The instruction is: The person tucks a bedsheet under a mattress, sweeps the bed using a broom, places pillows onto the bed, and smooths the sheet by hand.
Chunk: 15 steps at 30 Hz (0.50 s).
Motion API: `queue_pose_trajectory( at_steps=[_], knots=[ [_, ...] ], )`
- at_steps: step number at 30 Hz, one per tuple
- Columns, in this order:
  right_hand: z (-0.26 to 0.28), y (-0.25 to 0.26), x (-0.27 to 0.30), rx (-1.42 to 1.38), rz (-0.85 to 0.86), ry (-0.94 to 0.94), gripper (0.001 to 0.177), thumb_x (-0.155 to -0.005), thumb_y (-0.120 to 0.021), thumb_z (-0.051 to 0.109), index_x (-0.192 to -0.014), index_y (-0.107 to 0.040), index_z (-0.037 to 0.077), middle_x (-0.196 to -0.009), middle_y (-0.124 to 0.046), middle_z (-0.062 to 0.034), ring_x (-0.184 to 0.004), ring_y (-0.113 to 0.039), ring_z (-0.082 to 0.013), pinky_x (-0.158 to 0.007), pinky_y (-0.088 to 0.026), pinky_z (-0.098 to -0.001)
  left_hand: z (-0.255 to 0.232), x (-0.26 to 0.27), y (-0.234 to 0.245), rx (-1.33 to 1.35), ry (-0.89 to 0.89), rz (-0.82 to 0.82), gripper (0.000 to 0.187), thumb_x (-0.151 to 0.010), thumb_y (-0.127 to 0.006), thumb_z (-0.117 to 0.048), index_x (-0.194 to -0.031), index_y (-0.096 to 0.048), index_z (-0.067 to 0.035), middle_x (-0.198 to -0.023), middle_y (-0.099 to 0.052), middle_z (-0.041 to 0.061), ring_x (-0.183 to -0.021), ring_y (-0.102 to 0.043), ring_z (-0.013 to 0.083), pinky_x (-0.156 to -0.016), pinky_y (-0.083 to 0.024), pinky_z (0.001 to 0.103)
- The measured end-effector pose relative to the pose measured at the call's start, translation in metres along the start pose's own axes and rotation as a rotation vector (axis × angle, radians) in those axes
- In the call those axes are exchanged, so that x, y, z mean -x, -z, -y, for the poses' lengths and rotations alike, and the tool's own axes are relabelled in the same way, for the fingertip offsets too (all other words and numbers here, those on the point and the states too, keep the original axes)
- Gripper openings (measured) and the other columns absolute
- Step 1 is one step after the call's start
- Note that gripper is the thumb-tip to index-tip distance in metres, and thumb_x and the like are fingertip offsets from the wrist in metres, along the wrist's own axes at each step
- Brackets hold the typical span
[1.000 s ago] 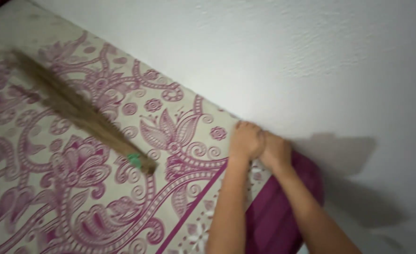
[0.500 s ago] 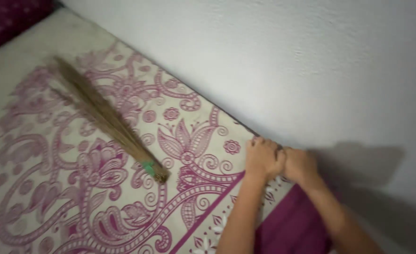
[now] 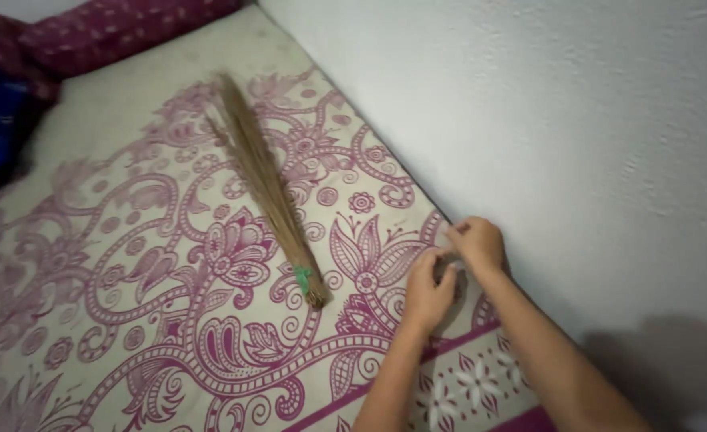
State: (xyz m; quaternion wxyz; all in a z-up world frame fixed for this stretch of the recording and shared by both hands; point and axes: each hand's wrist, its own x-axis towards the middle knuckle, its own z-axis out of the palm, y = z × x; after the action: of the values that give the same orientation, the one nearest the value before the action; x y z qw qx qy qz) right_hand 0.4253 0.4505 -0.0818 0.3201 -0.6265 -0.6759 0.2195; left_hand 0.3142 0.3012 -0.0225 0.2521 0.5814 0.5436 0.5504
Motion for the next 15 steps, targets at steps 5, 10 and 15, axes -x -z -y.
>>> queue_pose_trajectory(
  at_steps=[5, 10, 15],
  knots=[
    [0.005, -0.001, 0.0, 0.133, 0.1, -0.239, 0.034, -0.088, -0.075, 0.041, -0.094, -0.078, 0.008, -0.094, -0.075, -0.0199, -0.09, -0.072, -0.0382, -0.082, -0.057, -0.0486, 0.0, 0.01, -0.005, -0.065, -0.019, -0.12, 0.021, -0.086, -0.065, -0.005, -0.107, -0.069, -0.003, -0.103, -0.068, 0.017, -0.099, -0.066, 0.0333, -0.09, -0.052, 0.04],
    [-0.016, -0.026, -0.011, -0.002, 0.018, -0.131, 0.021, -0.087, -0.075, 0.023, -0.099, -0.074, 0.007, -0.098, -0.075, -0.0188, -0.094, -0.073, -0.0353, -0.085, -0.056, -0.0453, -0.01, 0.013, -0.005, -0.029, 0.001, -0.118, 0.018, -0.084, -0.065, -0.004, -0.101, -0.07, -0.002, -0.099, -0.07, 0.015, -0.094, -0.068, 0.0312, -0.085, -0.054, 0.039],
    [-0.025, -0.031, -0.005, -0.15, -0.082, -0.037, 0.019, -0.087, -0.066, 0.008, -0.105, -0.072, 0.009, -0.097, -0.075, -0.0169, -0.094, -0.073, -0.0352, -0.086, -0.056, -0.0442, -0.012, 0.014, -0.006, -0.066, -0.008, -0.134, 0.015, -0.082, -0.066, -0.003, -0.097, -0.071, -0.001, -0.098, -0.07, 0.015, -0.095, -0.067, 0.0321, -0.087, -0.053, 0.04]
  ],
)
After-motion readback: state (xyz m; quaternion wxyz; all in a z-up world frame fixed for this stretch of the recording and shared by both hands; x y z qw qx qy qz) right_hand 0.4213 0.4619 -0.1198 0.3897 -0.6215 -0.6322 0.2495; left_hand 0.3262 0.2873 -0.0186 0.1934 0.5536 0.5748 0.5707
